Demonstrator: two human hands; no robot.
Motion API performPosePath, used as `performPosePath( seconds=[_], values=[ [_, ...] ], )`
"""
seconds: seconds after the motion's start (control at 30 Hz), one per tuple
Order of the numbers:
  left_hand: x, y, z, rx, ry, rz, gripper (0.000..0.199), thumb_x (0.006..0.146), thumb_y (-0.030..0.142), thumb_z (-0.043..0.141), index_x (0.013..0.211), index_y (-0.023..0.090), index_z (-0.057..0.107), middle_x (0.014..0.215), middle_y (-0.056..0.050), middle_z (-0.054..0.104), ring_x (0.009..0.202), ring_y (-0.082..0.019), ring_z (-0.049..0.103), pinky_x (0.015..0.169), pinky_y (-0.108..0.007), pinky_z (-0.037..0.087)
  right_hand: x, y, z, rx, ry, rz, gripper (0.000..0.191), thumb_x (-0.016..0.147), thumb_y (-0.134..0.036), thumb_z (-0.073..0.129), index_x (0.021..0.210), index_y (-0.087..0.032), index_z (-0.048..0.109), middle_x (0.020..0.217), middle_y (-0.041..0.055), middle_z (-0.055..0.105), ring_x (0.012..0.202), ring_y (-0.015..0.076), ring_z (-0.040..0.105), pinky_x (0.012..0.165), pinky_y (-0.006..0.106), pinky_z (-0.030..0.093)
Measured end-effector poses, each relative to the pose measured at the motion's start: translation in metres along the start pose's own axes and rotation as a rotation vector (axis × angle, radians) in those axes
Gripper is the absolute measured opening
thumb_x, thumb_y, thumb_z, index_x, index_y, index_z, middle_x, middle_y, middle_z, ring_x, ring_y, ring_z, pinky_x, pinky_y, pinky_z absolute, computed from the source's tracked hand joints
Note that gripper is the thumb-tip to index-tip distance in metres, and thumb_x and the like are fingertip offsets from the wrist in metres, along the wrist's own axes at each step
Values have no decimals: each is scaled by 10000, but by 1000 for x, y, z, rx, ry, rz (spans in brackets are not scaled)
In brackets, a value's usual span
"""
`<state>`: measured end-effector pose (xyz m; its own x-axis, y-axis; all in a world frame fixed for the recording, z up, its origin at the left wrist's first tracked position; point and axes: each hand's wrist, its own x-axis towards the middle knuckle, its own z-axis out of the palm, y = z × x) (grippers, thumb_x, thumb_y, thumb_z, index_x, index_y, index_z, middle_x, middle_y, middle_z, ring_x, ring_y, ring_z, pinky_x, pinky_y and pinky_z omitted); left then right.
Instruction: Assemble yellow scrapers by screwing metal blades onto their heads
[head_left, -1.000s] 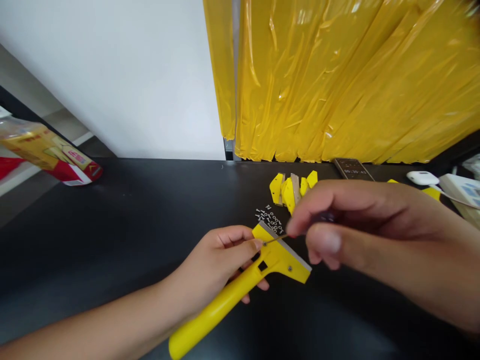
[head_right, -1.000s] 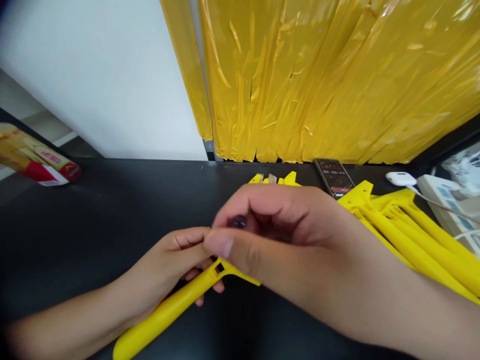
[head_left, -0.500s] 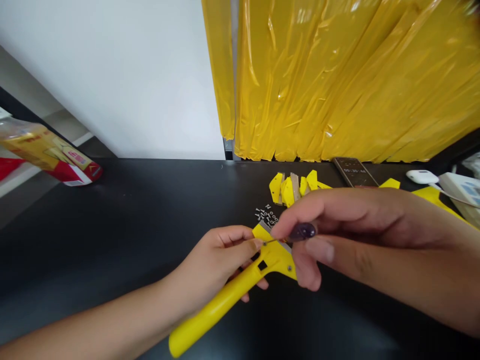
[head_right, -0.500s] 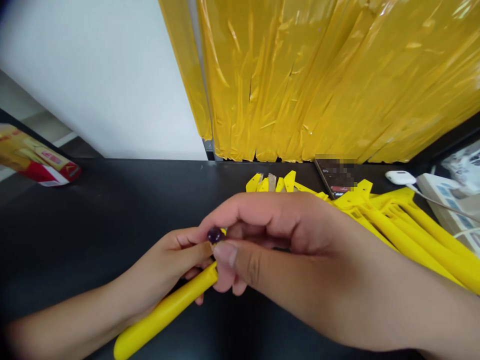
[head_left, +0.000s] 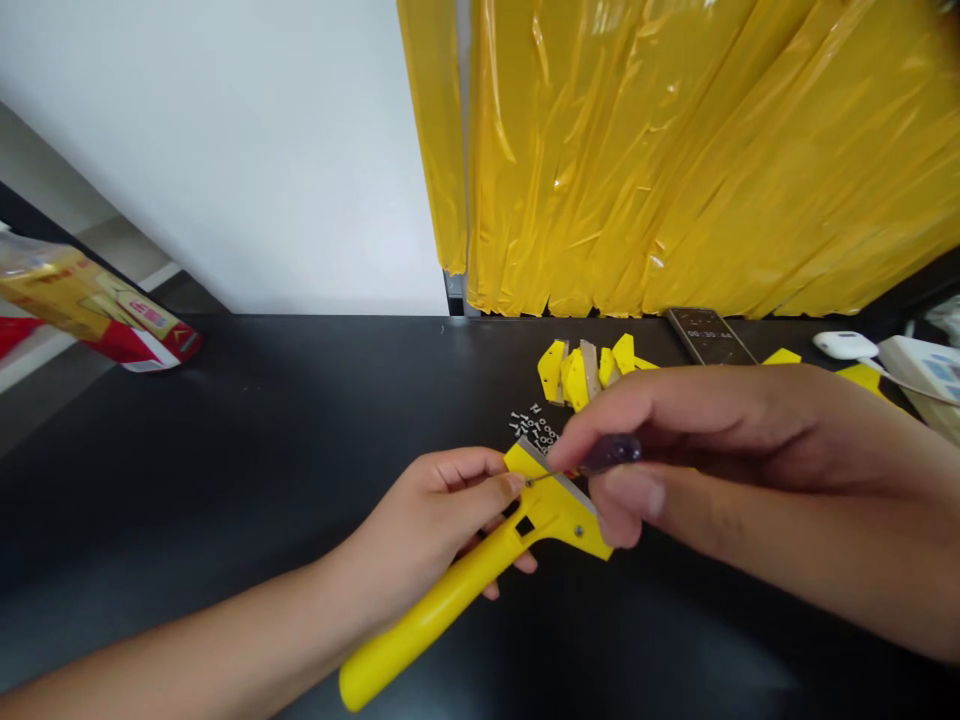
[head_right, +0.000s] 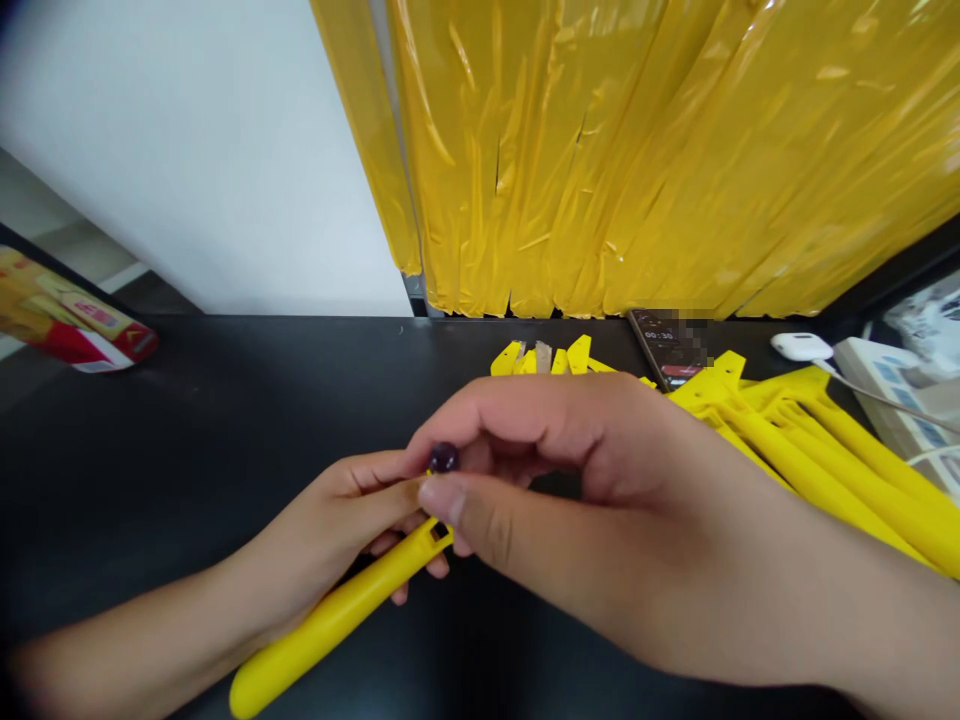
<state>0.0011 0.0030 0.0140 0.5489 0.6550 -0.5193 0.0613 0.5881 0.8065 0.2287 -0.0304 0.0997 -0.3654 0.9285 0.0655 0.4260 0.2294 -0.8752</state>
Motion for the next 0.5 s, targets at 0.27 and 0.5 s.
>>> performPosePath(
  seconds=[0.27, 0.5],
  values=[
    [1, -3, -2, 3, 1, 17, 247, 953, 414, 739, 1000, 172, 747, 785, -31, 778, 669, -172, 765, 497, -194, 568, 0, -1, 7, -102, -4, -92, 78, 985, -269, 729, 1001, -339, 757, 890, -82, 770, 733, 111, 697, 628, 188, 548],
    [1, -2, -1, 1, 2, 20, 237, 965, 402, 722, 1022, 173, 749, 802, -40, 785, 692, -179, 771, 508, -201, 572, -7, 4, 3, -99, 62, -68, 167, 965, -309, 765, 1115, -381, 748, 895, -64, 782, 784, 156, 733, 617, 220, 569]
  ],
)
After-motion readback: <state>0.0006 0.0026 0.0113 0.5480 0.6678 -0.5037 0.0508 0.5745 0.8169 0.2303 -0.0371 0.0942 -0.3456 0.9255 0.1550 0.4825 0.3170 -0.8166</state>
